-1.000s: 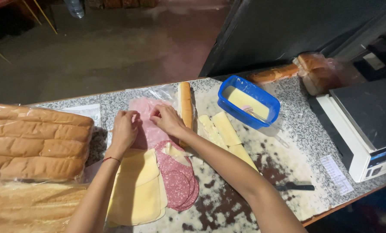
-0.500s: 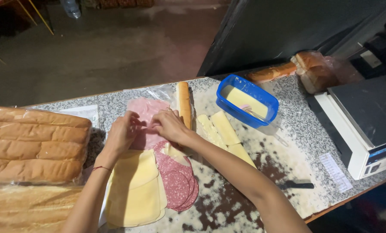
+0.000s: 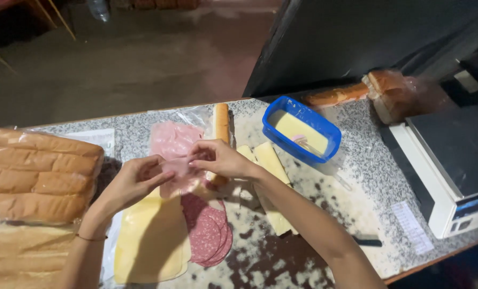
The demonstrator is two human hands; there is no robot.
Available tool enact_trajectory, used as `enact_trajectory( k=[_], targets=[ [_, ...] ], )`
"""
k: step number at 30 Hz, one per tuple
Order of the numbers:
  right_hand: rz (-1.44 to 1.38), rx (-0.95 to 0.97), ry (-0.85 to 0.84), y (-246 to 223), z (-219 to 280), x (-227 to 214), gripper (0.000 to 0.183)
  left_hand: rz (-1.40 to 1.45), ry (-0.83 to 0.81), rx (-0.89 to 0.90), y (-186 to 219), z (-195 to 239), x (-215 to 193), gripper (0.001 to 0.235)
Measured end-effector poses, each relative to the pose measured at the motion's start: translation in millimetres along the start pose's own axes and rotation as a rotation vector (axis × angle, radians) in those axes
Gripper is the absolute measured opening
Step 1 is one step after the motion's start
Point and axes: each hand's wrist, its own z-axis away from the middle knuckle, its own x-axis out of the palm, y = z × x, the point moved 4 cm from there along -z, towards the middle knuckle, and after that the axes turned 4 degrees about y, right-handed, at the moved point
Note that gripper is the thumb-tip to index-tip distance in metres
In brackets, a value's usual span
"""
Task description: The person slices a long bread roll lengthwise and spreads a creamy sauce on the inner surfaces using a spoon. They then layer slices of cheese and ham inside the bread roll before closing it.
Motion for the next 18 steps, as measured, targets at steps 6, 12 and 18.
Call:
enact_trajectory(
  k=[6, 12, 18],
  targets=[
    [-0.204, 0.085, 0.034, -21.5, 32.2, -39.1, 0.024, 0.406, 0.083, 0.013, 42.8, 8.7, 40.1, 0.051],
    [-0.32, 0.149, 0.189, 6.3, 75.2, -108.8, 0.03, 0.976, 0.022, 0.046, 44.9, -11.6, 131.9, 0.058],
    [-0.213, 0.069, 0.232, 12.4, 122.3, -164.7, 0.031, 0.628, 0.25, 0.102, 64.7, -35.6, 164.7, 0.044]
  ],
)
